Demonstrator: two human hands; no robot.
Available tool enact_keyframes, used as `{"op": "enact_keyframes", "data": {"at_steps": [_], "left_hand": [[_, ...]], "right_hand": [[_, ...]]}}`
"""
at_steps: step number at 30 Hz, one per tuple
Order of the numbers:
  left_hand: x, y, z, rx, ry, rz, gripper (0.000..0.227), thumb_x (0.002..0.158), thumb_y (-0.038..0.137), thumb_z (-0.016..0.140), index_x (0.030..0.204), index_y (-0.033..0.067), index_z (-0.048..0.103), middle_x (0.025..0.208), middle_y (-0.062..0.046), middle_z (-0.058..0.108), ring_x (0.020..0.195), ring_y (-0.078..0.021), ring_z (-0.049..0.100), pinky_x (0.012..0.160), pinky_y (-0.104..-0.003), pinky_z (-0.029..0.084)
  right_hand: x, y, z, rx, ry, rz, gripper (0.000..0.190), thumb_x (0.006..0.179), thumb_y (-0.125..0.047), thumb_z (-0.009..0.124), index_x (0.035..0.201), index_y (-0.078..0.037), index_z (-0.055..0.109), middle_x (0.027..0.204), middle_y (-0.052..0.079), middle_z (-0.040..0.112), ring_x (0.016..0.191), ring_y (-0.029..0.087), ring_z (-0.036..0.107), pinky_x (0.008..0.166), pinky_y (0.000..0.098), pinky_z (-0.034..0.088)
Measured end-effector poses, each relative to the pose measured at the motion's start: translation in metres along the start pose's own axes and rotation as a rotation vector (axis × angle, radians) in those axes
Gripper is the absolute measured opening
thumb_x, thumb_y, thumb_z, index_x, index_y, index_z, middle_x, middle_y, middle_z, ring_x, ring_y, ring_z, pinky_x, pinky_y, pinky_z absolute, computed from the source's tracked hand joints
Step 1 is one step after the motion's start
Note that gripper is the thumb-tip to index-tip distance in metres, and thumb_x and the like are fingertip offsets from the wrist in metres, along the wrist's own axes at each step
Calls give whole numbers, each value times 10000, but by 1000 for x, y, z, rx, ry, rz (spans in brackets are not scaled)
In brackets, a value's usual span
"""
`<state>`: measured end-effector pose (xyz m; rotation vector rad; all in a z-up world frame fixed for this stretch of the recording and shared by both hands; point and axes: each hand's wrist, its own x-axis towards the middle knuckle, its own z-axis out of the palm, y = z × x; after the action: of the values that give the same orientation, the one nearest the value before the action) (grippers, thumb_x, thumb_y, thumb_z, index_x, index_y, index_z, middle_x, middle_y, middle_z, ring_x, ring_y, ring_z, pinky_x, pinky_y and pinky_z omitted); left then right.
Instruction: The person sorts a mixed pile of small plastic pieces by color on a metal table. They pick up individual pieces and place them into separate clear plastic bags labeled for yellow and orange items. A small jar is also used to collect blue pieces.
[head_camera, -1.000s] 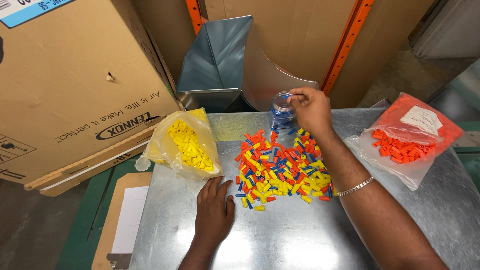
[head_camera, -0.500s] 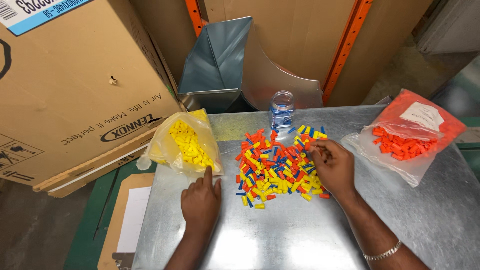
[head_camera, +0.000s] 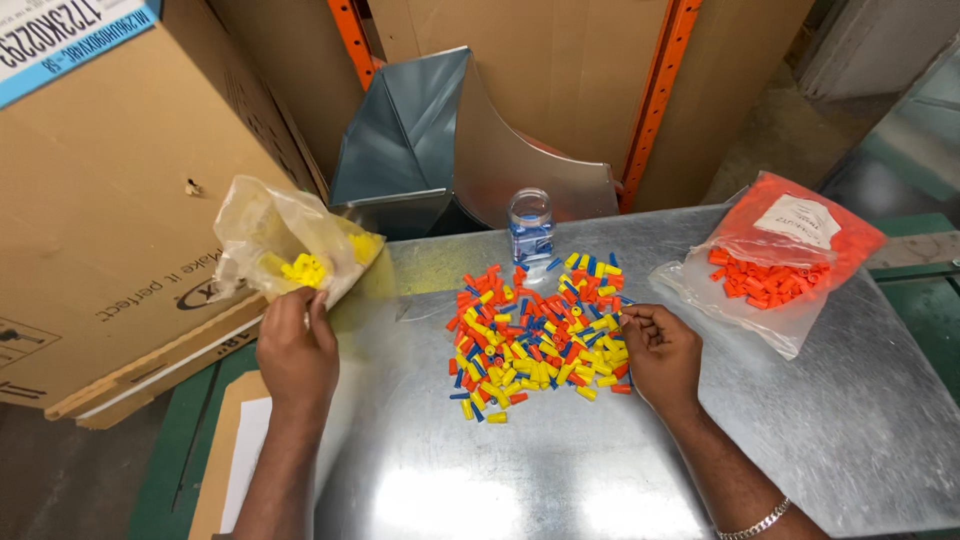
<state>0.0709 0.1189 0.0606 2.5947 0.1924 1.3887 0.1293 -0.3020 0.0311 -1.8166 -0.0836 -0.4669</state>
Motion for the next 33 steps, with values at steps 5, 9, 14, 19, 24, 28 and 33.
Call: {"op": "enact_keyframes", "data": {"at_steps": [5, 9, 14, 19, 24, 28, 33], "left_hand": [[8, 7, -10, -36, 20, -13, 91, 1092, 146, 658, 1041, 71, 654, 852, -60, 632, 837, -314, 668, 887, -441, 528], [-20, 18, 3, 177, -47, 116, 74, 947, 245, 753, 950, 173, 735, 757, -17, 661, 793, -265, 682, 959, -447, 503], [-67, 57, -2, 243, -140, 150, 14, 923, 235, 714, 929, 225, 706, 713, 18, 614, 709, -215, 627, 814, -398, 452], [-103, 70, -3, 180, -237, 94, 29, 964, 198, 684, 954, 180, 705, 721, 20, 608, 675, -204, 589, 729, -357, 419], [-104, 86, -12, 174, -304, 23, 270, 955, 294, 684, 1175, 144, 728, 768, 7, 701, 663, -177, 650, 607, -342, 461], [-116, 98, -20, 25, -273, 3, 287, 939, 292, 672, 1193, 164, 713, 810, 42, 706, 724, -200, 670, 656, -376, 479], [-122, 104, -33, -18, -692, -545, 246, 930, 441, 579, 892, 257, 738, 706, 26, 709, 685, -227, 683, 610, -404, 493]], "right_hand": [[1, -3, 1, 12, -7, 25, 121, 884, 76, 683, 958, 11, 753, 627, 83, 611, 512, 74, 440, 490, 238, 407], [0, -1, -1, 32, -24, 34, 126, 901, 72, 670, 969, 2, 750, 624, 58, 586, 531, 54, 430, 498, 216, 397], [-1, 13, 0, -35, -56, 27, 105, 923, 18, 683, 1001, -10, 748, 737, 49, 659, 630, 66, 529, 579, 217, 466], [-3, 15, 1, -90, -87, 25, 91, 938, -35, 699, 1014, -28, 749, 825, 29, 724, 723, 69, 616, 653, 205, 522], [-3, 15, 1, -69, -70, 41, 109, 934, -11, 688, 1028, -9, 743, 852, 48, 727, 753, 86, 631, 672, 216, 529], [6, 23, -15, -142, 6, -78, 90, 925, -49, 685, 982, -43, 754, 839, 26, 728, 741, 84, 626, 693, 244, 516], [26, 33, -58, -591, 28, -148, 98, 881, -157, 698, 968, -129, 735, 826, -26, 680, 546, 166, 502, 627, 348, 441]]}}
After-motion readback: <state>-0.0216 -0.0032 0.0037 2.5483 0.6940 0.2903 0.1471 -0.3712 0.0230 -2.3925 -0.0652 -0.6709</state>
